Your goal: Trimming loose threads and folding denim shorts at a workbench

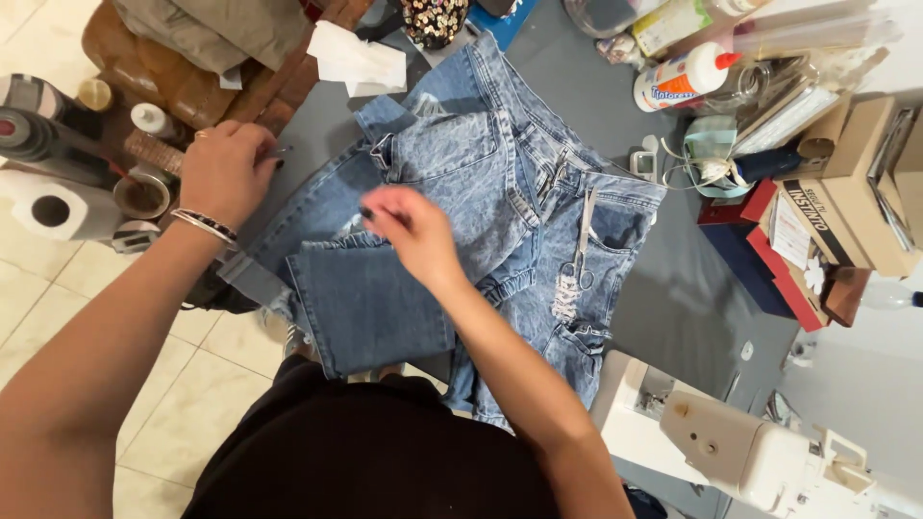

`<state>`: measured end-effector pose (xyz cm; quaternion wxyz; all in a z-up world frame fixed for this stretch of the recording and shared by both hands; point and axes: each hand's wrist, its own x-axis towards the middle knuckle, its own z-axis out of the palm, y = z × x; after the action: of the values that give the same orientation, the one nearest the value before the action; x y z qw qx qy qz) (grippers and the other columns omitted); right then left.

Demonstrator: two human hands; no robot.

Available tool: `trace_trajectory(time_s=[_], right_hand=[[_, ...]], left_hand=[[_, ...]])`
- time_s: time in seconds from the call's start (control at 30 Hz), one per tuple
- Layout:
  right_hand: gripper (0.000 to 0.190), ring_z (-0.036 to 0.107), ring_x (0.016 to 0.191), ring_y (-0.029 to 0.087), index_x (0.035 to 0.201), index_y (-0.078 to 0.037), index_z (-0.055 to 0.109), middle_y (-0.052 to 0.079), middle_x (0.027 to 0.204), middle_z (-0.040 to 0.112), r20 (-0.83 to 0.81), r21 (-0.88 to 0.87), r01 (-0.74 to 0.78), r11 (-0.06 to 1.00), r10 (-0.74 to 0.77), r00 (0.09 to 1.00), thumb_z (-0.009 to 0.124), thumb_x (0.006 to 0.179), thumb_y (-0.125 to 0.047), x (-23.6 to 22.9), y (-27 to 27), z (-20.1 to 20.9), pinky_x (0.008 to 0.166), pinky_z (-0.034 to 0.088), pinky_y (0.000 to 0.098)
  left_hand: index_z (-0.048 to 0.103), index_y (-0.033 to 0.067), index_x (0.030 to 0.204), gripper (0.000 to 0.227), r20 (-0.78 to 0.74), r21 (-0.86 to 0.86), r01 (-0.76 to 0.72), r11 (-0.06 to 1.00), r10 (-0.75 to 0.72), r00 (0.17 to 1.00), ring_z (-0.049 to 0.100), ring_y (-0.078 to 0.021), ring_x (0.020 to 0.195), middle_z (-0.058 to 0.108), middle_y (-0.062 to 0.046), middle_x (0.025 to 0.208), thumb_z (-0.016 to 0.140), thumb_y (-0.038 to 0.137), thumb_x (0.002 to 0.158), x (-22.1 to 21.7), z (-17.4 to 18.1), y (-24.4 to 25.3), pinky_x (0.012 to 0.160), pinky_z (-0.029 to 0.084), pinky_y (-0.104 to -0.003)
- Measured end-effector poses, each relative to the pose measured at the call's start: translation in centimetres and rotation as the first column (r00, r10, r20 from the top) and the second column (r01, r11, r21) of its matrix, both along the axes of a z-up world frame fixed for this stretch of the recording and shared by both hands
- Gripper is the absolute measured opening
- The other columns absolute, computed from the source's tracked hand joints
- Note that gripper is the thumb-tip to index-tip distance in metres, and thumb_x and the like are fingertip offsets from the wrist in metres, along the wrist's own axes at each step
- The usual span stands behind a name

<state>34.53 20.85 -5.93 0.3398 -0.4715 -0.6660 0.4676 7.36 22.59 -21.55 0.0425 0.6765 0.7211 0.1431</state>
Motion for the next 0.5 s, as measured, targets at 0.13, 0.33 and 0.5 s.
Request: trace_trajectory(time_s=[0.13, 0.33, 0.5], right_hand=[[0.014, 0.076, 0.083, 0.026, 0.106, -0.003, 0.075, 0.019, 0.091, 0.076, -0.188, -0.239, 0.04, 0.97, -0.086, 0.978, 0.072, 0.093, -0.005, -5.1, 5.2, -9.2, 0.069, 0.067, 0.0346], [0.011, 0.071, 0.065, 0.017, 0.1, 0.001, 0.075, 0.016, 0.078, 0.073, -0.121, -0.338, 0.206, 0.918, -0.26, 0.958, 0.074, 0.091, -0.005, -10.5, 7.8, -14.0, 0.051, 0.065, 0.0268], [0.011, 0.073, 0.067, 0.019, 0.099, -0.006, 0.077, 0.011, 0.079, 0.075, 0.149, -0.294, 0.361, 0.885, -0.331, 0.932, 0.076, 0.091, -0.013, -11.7, 9.1, -14.9, 0.049, 0.066, 0.0266]], left_hand=[[0.07, 0.0258, 0.105, 0.017, -0.031, 0.042, 0.013, 0.999, -0.012, 0.999, 0.072, -0.026, 0.089, 0.065, 0.0, 0.097, 0.078, 0.036, 0.094, 0.2, 0.7, 0.1, 0.075, 0.06, -0.039], [0.063, 0.018, 0.098, 0.014, -0.262, 0.165, 0.027, 0.986, 0.017, 0.965, 0.07, -0.0232, 0.086, 0.062, -0.003, 0.089, 0.063, 0.032, 0.102, 1.0, 0.9, 0.2, 0.072, 0.055, -0.036], [0.057, 0.0081, 0.105, 0.016, 0.058, -0.124, -0.094, 0.988, 0.102, 0.993, 0.069, -0.0389, 0.097, 0.062, -0.012, 0.101, 0.051, 0.023, 0.102, 1.2, 1.5, 2.0, 0.079, 0.056, -0.049]])
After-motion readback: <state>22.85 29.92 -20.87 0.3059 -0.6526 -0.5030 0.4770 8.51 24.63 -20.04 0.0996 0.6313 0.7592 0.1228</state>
